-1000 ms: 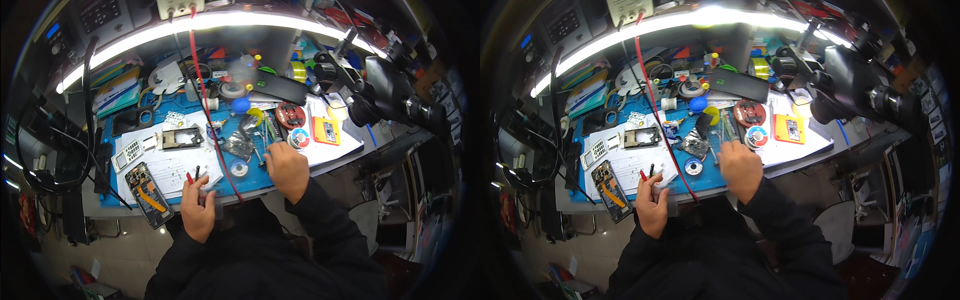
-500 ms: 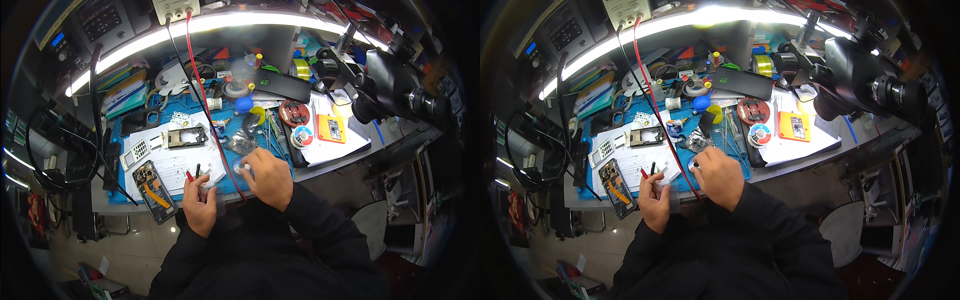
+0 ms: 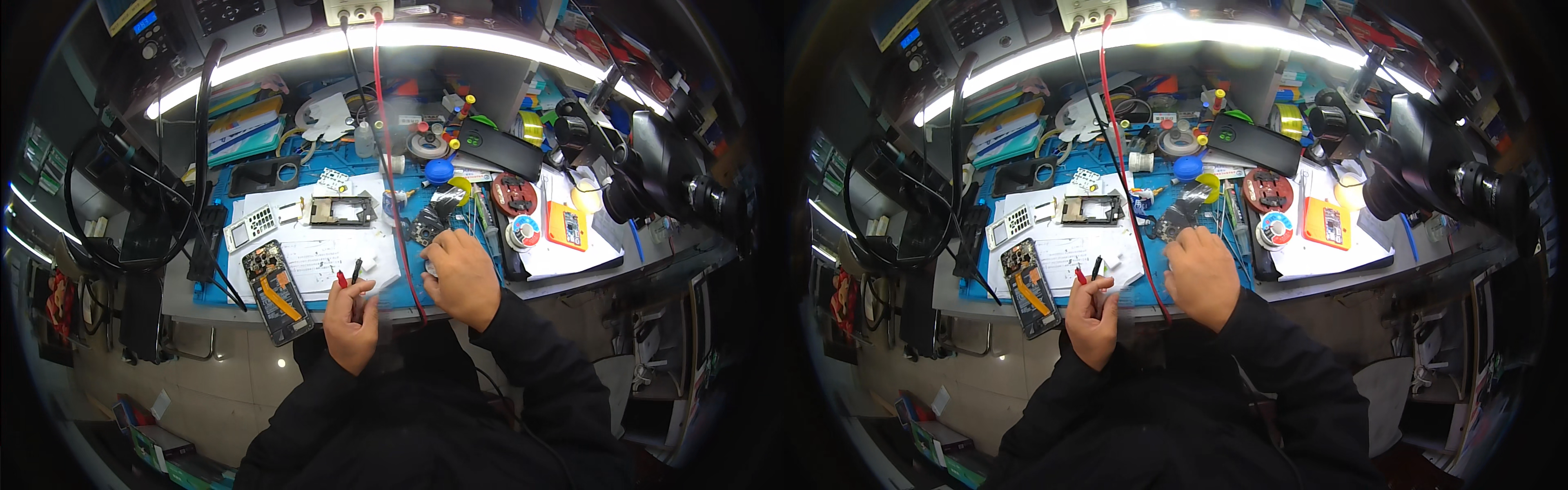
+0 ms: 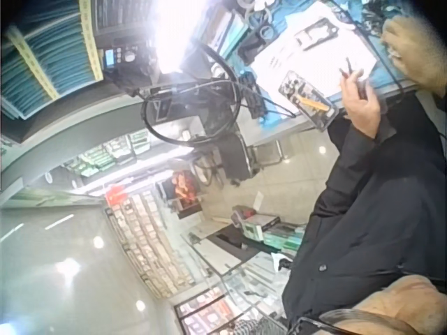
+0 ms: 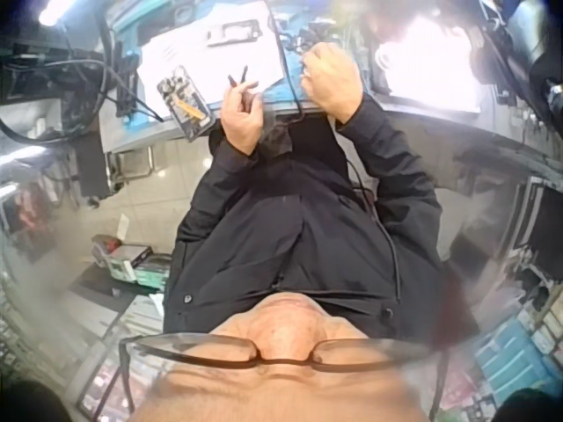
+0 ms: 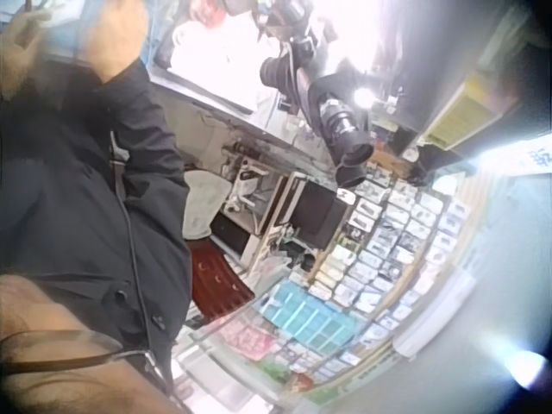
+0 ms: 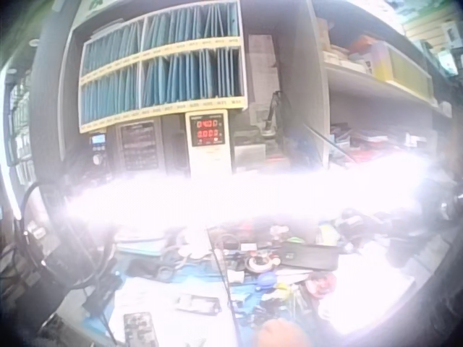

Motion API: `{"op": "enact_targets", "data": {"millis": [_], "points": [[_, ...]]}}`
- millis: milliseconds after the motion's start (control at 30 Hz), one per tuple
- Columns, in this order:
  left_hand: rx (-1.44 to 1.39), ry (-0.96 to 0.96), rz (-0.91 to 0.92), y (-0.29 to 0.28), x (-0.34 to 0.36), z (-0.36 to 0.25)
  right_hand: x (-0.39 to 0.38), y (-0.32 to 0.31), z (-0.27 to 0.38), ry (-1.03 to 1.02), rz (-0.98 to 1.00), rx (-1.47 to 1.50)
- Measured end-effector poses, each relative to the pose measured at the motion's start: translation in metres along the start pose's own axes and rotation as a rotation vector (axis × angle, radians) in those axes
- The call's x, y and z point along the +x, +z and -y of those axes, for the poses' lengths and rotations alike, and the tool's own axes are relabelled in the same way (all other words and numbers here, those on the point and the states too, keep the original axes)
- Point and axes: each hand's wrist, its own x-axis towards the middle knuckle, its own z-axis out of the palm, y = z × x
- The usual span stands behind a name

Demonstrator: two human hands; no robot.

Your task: The person uses a multimeter to test points on a disassembled mobile phone motherboard. They connect the probes to various contacts on the board, observe the meter readings, and adjust the probe positions while the phone remains open on the workbench.

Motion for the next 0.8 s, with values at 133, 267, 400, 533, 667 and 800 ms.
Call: {"op": "enact_targets", "data": {"millis": [133, 267, 400, 533, 667, 800], "points": [[-0.044, 0.011, -0.019, 0.0, -0.002, 0.002, 0.004, -0.011, -0.007, 0.025, -0.007, 0.07], [-0.055, 0.004, 0.002, -0.001, -0.002, 0.003, 0.015, -0.018, -0.028, 0.036, -0.03, -0.098], [-0.063, 0.007, -0.009, -0.001, -0.001, 0.002, 0.025, -0.016, -0.042, 0.084, -0.006, -0.246], [-0.056, -0.019, -0.01, -0.001, -0.002, 0.001, 0.028, -0.006, -0.03, -0.04, -0.176, -0.297], [-0.037, 0.037, -0.041, 0.002, -0.002, -0.001, 0.041, 0.012, -0.009, -0.077, -0.103, -0.144], [0.005, 0.029, -0.021, -0.001, -0.002, -0.004, 0.059, 0.027, -0.004, 0.018, -0.07, -0.206]]}}
